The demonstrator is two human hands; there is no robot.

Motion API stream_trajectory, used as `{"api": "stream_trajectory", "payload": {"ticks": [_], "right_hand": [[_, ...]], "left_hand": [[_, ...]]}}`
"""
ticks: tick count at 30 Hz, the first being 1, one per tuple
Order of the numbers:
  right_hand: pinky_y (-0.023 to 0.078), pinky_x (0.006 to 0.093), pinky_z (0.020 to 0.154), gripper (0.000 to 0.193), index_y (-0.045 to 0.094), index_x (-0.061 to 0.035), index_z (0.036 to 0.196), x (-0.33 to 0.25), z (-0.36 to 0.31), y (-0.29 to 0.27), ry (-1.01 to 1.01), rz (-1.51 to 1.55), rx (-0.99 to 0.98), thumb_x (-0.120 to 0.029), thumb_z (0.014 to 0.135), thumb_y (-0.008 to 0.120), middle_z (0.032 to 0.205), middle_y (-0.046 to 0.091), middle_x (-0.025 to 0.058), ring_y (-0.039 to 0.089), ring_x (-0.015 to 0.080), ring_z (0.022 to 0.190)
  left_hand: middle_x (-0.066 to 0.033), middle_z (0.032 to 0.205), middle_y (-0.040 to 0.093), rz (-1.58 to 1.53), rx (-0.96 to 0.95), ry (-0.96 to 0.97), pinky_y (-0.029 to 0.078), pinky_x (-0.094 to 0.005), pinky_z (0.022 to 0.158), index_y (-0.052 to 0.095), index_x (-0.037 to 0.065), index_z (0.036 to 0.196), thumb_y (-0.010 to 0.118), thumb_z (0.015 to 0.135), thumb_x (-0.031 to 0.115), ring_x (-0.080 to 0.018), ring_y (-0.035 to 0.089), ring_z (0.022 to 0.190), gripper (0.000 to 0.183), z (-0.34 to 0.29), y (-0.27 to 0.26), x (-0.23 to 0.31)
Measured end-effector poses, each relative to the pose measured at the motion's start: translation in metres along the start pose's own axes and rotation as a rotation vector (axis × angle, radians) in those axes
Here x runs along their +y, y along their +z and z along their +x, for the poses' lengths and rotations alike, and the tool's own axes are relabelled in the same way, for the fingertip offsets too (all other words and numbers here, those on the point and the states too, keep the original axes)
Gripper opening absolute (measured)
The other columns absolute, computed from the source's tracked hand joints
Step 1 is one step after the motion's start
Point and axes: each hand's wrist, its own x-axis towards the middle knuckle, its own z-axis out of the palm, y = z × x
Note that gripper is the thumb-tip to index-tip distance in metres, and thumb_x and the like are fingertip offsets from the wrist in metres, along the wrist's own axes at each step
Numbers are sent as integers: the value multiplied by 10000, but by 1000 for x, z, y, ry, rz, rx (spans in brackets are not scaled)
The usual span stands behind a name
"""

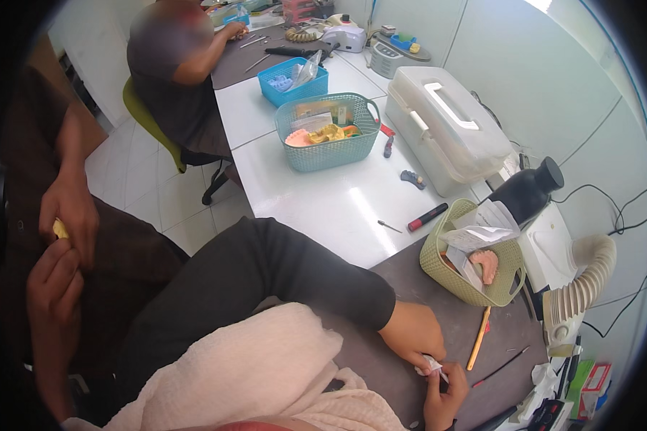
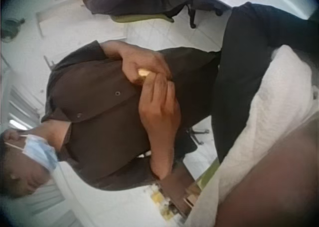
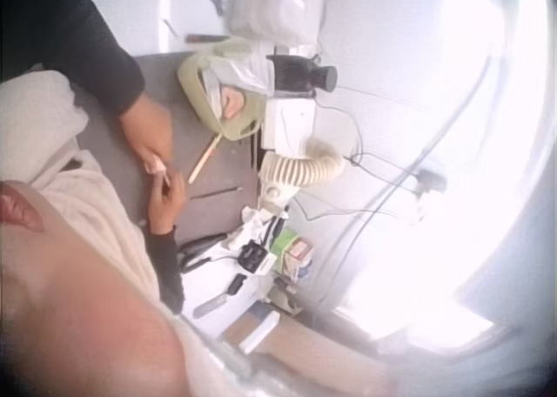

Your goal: The person assembles a dental prosthetic by placing small tooth-like components into a mold. They handle a yellow mold and a blue prosthetic base, then use a rotary tool to grind and shape a small white component. The person also handles a document and a tissue during the process.

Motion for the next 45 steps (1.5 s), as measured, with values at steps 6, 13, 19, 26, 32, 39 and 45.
{"api": "stream_trajectory", "payload": {"ticks": [6,13,19,26,32,39,45], "right_hand": [[425,199,593,119,543,-3,882,23,-5,-3,56,34,29,-95,940,591,784,556,22,534,76,663],[417,184,574,149,565,-27,920,36,-5,-7,93,66,29,-167,943,613,789,582,5,527,57,643],[418,182,578,172,573,-34,947,34,-4,-6,98,119,51,-198,937,626,793,600,7,535,56,642],[424,185,580,170,574,-38,958,37,-4,-6,93,100,50,-200,941,621,806,606,11,538,56,640],[419,182,583,164,571,-35,961,36,-4,-6,86,109,39,-194,948,610,801,600,7,533,53,643],[413,183,580,161,573,-29,964,31,-4,-5,93,113,41,-186,952,603,797,596,6,530,51,647],[411,185,580,157,575,-24,960,30,-4,-4,82,88,41,-179,955,596,794,597,11,525,52,646]], "left_hand": [[-121,824,662,13,7,-3,482,-450,665,631,65,911,518,910,386,-329,638,793,340,1,4,-2],[-137,808,670,6,43,28,487,-444,667,663,66,892,516,892,396,-331,642,779,361,2,7,-6],[-139,782,672,-6,50,17,488,-437,663,678,68,867,539,861,427,-328,644,764,385,3,7,-8],[-131,768,671,-21,48,7,481,-433,648,681,67,856,553,851,435,-320,644,747,390,2,6,-7],[-125,765,671,-39,57,11,480,-431,642,680,65,852,560,847,441,-315,643,738,395,2,7,-8],[-118,752,669,-34,75,30,481,-426,626,676,62,840,570,844,430,-309,642,722,383,3,9,-10],[-113,724,660,-34,87,51,476,-428,595,660,58,818,565,851,385,-310,635,685,342,1,8,-8]]}}
